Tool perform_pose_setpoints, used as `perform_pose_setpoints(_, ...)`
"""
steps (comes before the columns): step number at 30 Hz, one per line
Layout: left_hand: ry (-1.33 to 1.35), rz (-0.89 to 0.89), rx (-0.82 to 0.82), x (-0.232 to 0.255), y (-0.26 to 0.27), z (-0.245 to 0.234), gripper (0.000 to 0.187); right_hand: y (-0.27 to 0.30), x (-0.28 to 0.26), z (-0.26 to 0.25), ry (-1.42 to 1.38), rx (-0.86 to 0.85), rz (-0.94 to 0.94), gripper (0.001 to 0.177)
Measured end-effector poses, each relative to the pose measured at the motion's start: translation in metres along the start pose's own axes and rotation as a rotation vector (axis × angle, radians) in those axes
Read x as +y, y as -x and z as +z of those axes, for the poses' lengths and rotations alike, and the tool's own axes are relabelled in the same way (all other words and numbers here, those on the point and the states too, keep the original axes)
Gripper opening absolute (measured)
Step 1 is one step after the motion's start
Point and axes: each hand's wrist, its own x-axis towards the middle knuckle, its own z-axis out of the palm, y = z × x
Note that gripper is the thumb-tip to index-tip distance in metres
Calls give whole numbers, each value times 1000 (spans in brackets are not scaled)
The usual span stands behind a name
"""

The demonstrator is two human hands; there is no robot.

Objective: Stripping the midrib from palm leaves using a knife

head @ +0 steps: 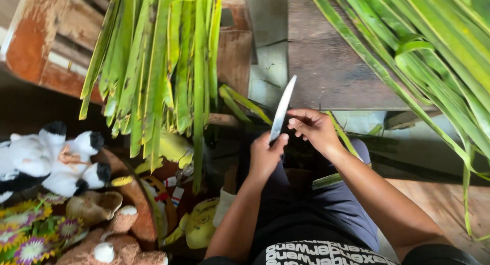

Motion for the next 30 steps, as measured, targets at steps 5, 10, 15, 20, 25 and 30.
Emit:
perform_pose_setpoints(5, -76, 23, 159, -9, -9, -44, 13, -23, 14, 49, 13, -73, 43, 15)
perform_pose_setpoints(10, -61, -143, 267, -20, -13, -81, 24, -40, 42, 97, -50, -149, 141, 23)
perform_pose_setpoints(15, -404, -38, 402, -26, -19, -109, 15, -51, 57, 135, 139, -225, 84, 33)
perform_pose_setpoints(20, -552, -86, 529, -45, -30, -131, 19, -46, 73, 153, 145, -282, 119, 21)
perform_pose_setpoints(25, -584, -123, 560, -61, -34, -139, 26, -51, 77, 157, 295, -314, 40, 22)
perform_pose_setpoints(30, -650, -139, 562, -79, -38, -148, 27, -33, 31, 157, 547, -614, 71, 35)
